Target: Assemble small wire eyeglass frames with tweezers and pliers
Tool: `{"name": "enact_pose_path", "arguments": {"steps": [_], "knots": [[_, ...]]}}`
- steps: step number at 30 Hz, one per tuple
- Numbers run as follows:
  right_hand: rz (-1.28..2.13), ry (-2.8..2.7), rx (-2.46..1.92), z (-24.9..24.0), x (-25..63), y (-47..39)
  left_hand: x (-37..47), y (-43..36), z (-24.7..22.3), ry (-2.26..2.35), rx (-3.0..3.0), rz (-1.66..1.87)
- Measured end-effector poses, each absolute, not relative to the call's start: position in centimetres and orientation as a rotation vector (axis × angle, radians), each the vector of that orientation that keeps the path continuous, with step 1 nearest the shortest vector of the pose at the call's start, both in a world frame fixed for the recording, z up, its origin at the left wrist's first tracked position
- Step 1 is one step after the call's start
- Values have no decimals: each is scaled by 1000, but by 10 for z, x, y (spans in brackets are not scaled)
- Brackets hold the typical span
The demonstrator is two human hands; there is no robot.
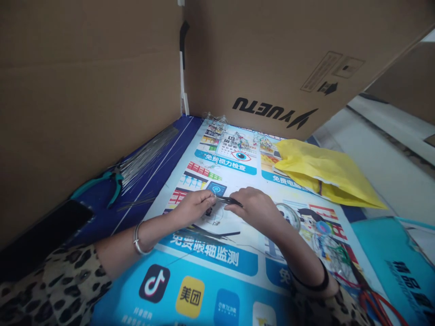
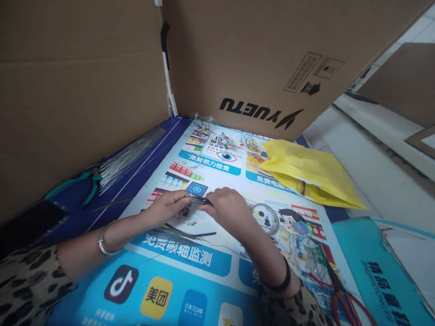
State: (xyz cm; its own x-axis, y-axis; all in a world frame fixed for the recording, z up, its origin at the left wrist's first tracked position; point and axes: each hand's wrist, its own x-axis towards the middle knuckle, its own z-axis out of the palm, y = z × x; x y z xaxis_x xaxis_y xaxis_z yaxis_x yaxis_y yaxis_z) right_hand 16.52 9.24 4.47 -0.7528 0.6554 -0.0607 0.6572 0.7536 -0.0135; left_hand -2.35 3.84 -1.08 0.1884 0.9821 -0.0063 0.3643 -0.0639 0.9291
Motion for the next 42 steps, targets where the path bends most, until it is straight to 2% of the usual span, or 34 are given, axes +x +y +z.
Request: {"name": "enact_pose_path", "arguments": {"steps": [7, 21, 42], "knots": [[-160, 2870, 1039, 40, 171, 98, -24, 39, -10, 1266, 1554, 884], [-56, 2864, 1029, 39, 171, 96, -25, 37, -8, 1237, 1456, 890], [108, 3165, 1029, 22, 177, 109, -29, 39, -10, 1186, 1247, 944]]}}
